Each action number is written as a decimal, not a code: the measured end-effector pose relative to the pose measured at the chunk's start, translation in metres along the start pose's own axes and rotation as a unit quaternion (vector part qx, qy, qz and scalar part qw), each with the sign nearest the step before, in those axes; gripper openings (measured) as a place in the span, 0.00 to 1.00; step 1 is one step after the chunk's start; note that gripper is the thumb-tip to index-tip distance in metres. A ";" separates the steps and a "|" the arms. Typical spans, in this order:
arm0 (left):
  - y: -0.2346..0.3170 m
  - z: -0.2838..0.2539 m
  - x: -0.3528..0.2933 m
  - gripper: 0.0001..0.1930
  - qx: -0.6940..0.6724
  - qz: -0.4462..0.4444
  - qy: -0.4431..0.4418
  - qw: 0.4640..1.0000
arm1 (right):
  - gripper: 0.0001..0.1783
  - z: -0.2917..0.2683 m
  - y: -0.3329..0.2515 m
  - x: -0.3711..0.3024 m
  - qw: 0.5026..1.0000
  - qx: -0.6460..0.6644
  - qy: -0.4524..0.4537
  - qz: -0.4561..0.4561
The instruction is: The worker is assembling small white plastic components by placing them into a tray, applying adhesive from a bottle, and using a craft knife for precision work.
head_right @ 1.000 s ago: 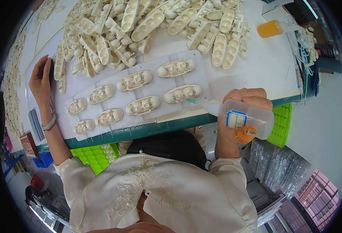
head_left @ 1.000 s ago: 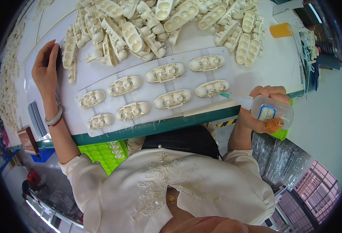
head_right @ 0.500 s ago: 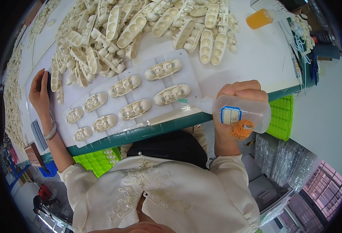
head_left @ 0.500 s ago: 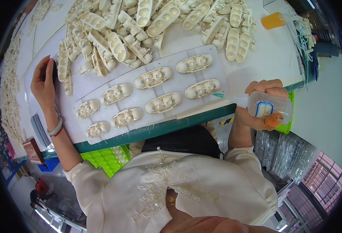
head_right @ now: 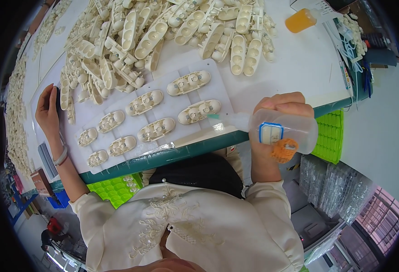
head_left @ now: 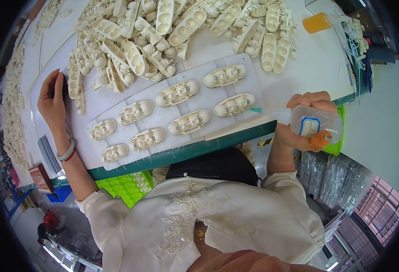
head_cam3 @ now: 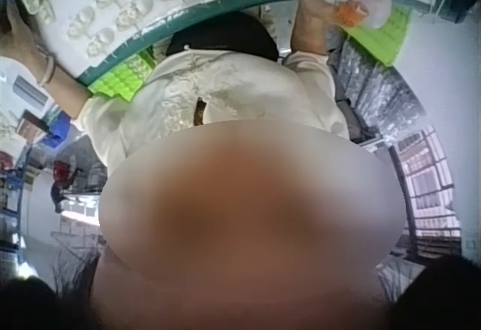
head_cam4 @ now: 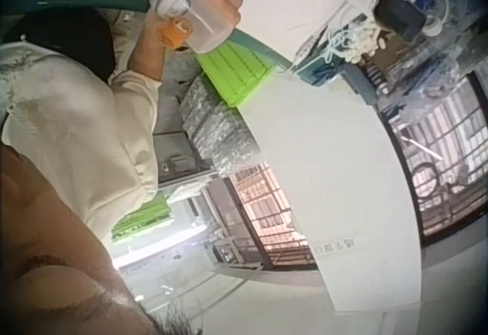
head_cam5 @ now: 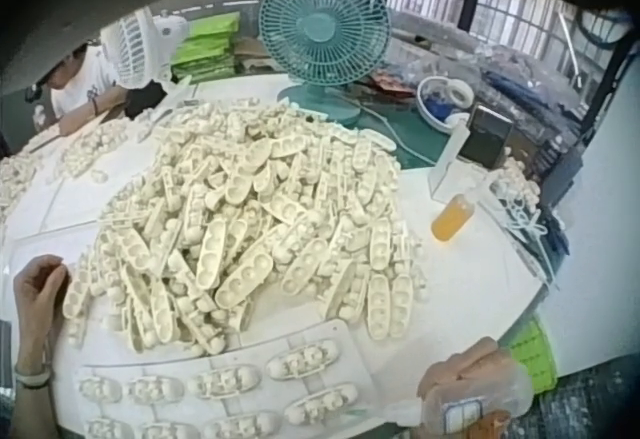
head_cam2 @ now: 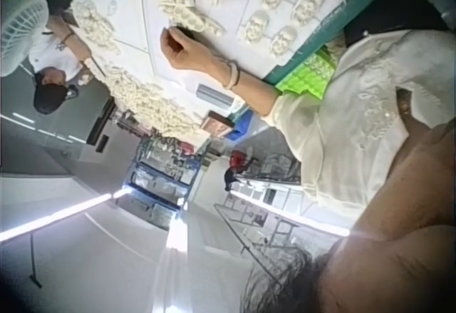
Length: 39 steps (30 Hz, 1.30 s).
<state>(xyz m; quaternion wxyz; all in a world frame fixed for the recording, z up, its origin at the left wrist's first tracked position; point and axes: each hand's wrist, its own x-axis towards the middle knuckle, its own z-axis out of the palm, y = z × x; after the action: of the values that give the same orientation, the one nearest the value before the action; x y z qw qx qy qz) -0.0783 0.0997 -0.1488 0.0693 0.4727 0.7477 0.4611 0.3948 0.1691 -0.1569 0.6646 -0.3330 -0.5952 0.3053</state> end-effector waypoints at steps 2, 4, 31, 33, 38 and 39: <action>-0.001 0.002 0.002 0.12 -0.003 -0.002 -0.001 1.000 | 0.39 -0.003 0.010 0.004 0.994 -0.060 0.066 -0.060; -0.001 0.002 0.003 0.11 0.004 0.008 -0.004 1.000 | 0.41 -0.005 0.007 0.007 0.992 -0.092 0.069 -0.059; -0.004 0.001 0.008 0.11 0.016 0.017 -0.008 1.000 | 0.25 -0.021 0.000 0.003 0.999 -0.044 -0.022 -0.021; -0.001 -0.001 0.006 0.11 0.031 0.049 0.000 0.998 | 0.27 -0.025 0.007 0.003 0.999 -0.046 -0.014 -0.024; 0.004 0.002 -0.003 0.10 0.041 0.032 -0.001 0.999 | 0.39 -0.060 -0.002 0.005 0.962 0.190 0.097 0.171; 0.001 0.007 -0.002 0.10 0.030 0.047 0.006 0.998 | 0.39 -0.065 -0.002 0.011 0.964 0.192 0.100 0.151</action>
<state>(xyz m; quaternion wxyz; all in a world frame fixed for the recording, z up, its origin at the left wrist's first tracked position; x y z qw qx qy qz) -0.0730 0.1023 -0.1527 0.0285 0.5065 0.7386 0.4440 0.4603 0.1716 -0.1537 0.7186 -0.3139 -0.3985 0.4757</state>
